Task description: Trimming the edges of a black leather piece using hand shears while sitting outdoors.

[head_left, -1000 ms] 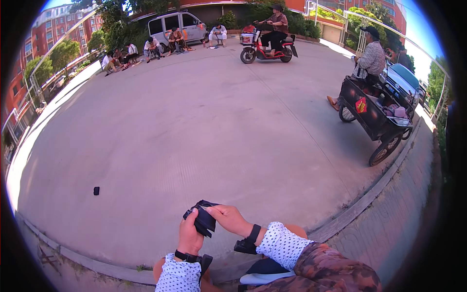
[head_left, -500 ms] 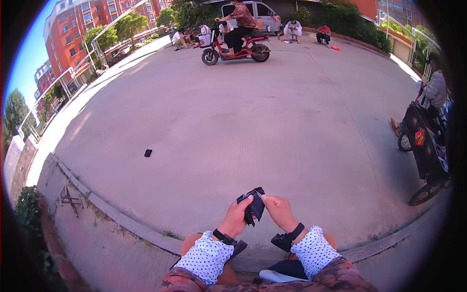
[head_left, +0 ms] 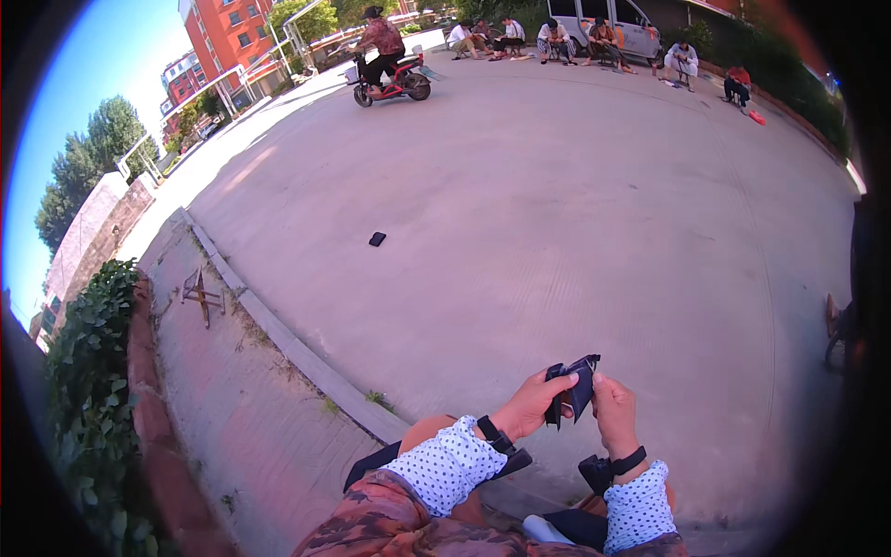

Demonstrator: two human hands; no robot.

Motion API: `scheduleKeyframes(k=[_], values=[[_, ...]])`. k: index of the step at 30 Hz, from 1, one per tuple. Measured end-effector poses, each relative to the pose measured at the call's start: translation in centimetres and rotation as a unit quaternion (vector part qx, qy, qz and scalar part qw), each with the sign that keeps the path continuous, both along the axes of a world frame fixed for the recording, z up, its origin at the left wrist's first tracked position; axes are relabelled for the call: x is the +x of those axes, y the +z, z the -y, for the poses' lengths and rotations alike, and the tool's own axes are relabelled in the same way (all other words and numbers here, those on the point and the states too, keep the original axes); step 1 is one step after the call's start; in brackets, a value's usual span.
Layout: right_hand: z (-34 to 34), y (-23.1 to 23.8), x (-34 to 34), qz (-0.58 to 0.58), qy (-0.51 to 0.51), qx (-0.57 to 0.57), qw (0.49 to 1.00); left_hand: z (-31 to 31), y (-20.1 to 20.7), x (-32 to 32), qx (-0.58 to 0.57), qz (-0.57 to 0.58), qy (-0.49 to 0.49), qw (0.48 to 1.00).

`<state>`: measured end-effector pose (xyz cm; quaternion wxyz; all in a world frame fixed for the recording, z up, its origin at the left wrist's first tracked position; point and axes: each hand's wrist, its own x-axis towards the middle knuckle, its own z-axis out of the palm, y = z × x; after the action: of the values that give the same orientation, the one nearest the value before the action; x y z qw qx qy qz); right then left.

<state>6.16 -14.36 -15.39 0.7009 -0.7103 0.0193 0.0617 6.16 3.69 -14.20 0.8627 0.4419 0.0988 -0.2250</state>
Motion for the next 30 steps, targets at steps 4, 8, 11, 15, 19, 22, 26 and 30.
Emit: scheduleKeyframes(k=[4, 8, 11, 15, 19, 22, 26, 30], values=[[-0.2, -0.1, 0.2, 0.005, 0.002, 0.019, 1.000, 0.0, -0.1, 0.0, 0.001, 0.006, -0.008, 1.000], [-0.1, 0.0, 0.1, -0.004, -0.004, 0.017, 1.000, 0.0, -0.1, 0.1, 0.003, 0.003, -0.005, 1.000], [0.0, -0.2, 0.0, -0.024, 0.020, 0.038, 0.999, -0.3, -0.2, 0.2, 0.001, 0.012, 0.002, 1.000], [0.0, 0.3, -0.6, -0.063, 0.061, 0.054, 0.995, -1.5, 0.7, 1.1, -0.009, 0.017, 0.038, 0.999], [-0.3, 1.4, -1.0, -0.074, 0.081, 0.041, 0.993, -2.6, 1.0, 1.7, -0.040, 0.010, 0.101, 0.994], [-0.1, 1.2, -1.1, -0.071, 0.090, 0.035, 0.993, -3.1, 1.1, 1.9, -0.042, 0.023, 0.124, 0.991], [-0.2, 1.3, -1.1, -0.064, 0.094, 0.034, 0.993, -3.1, 1.3, 2.0, -0.048, 0.018, 0.121, 0.991], [0.0, 1.7, -1.2, -0.063, 0.106, 0.054, 0.991, -3.2, 1.1, 1.9, -0.055, 0.021, 0.127, 0.990]])
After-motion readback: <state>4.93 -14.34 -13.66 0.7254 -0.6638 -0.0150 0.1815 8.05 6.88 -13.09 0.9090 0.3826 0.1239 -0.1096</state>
